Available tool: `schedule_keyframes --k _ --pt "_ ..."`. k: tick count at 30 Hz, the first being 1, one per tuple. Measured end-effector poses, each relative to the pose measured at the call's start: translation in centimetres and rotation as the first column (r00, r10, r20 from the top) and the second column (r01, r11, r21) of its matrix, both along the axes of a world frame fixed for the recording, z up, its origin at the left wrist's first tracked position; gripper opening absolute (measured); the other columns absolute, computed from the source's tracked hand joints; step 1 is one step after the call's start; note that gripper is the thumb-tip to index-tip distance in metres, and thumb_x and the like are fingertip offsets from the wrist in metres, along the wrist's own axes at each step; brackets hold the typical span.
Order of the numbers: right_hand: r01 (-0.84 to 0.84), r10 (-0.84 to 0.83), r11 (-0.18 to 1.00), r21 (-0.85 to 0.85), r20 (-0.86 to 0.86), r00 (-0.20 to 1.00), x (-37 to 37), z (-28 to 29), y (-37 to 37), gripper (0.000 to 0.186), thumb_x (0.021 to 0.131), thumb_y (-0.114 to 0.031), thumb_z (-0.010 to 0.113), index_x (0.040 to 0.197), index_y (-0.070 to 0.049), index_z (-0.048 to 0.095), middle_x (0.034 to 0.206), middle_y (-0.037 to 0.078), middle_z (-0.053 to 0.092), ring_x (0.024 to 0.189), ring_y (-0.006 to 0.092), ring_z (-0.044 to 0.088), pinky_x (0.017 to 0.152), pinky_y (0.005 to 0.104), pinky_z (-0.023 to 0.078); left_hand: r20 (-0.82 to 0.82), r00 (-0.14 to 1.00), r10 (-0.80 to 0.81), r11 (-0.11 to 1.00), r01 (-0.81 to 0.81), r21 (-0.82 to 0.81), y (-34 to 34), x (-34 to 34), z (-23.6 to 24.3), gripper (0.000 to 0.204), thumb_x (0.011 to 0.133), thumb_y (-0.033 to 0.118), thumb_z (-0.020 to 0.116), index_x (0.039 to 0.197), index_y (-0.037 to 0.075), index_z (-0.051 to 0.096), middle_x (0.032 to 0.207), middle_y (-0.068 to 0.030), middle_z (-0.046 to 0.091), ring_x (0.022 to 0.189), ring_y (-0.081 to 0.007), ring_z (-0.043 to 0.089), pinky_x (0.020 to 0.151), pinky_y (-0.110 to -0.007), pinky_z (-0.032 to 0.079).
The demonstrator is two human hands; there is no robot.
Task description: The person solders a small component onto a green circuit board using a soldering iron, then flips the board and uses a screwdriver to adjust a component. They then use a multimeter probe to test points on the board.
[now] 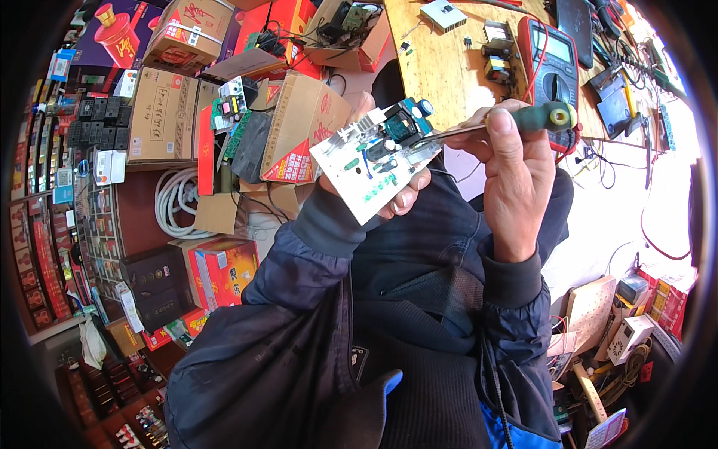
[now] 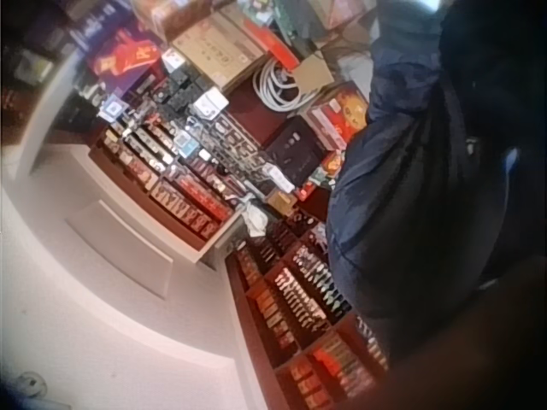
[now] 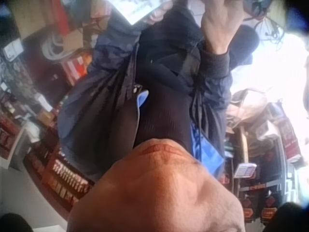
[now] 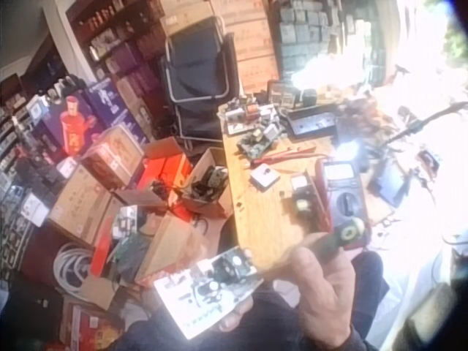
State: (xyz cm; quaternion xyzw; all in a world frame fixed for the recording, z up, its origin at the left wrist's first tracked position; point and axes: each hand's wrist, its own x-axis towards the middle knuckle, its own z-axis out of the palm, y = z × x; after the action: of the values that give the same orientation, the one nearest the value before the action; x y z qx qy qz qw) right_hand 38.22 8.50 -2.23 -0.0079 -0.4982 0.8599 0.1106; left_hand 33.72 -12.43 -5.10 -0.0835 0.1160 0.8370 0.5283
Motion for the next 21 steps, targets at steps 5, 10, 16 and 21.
schedule_keyframes --k 5,10,16,21 --pt "-0.016 0.016 0.998 -0.058 -0.002 1.000 0.0 0.2 0.0 0.022 0.106 -0.018 0.058 0.116 0.001 0.055 0.099 0.010 0.066 0.088 0.0209 0.071 0.083 0.0364 0.060 0.024 0.999 -0.036 0.997 0.034 0.076 -0.1 -0.2 0.1 0.099 0.092 0.085 0.034 0.135 -0.002 0.057 0.099 -0.0326 0.065 0.071 -0.0415 0.069 0.048 -0.040 0.053" --pt "-0.031 0.031 0.997 -0.076 0.001 1.000 0.0 0.4 -0.1 0.020 0.106 -0.016 0.060 0.114 0.001 0.056 0.097 0.009 0.066 0.087 0.0196 0.070 0.083 0.0335 0.059 -0.026 1.000 0.000 1.000 0.000 0.022 0.0 0.4 0.8 0.109 0.095 0.082 0.029 0.141 -0.015 0.042 0.092 -0.0279 0.058 0.061 -0.0305 0.057 0.052 -0.037 0.044" --pt "-0.044 0.044 0.997 -0.063 -0.008 0.999 0.0 0.4 -0.2 0.018 0.105 -0.016 0.060 0.112 0.001 0.057 0.098 0.008 0.065 0.087 0.0187 0.069 0.083 0.0329 0.059 -0.050 0.997 0.058 0.998 -0.057 0.015 0.2 0.8 1.0 0.107 0.097 0.080 0.028 0.138 -0.018 0.043 0.092 -0.0278 0.057 0.057 -0.0290 0.054 0.051 -0.037 0.044" --pt "-0.007 0.007 0.998 -0.069 -0.002 1.000 0.1 0.5 -0.2 0.018 0.105 -0.015 0.061 0.111 0.001 0.057 0.099 0.008 0.065 0.087 0.0179 0.069 0.083 0.0323 0.058 -0.069 0.998 0.003 0.999 0.001 0.054 0.1 0.4 0.6 0.108 0.097 0.080 0.030 0.140 -0.018 0.042 0.092 -0.0277 0.057 0.058 -0.0294 0.054 0.051 -0.037 0.044"
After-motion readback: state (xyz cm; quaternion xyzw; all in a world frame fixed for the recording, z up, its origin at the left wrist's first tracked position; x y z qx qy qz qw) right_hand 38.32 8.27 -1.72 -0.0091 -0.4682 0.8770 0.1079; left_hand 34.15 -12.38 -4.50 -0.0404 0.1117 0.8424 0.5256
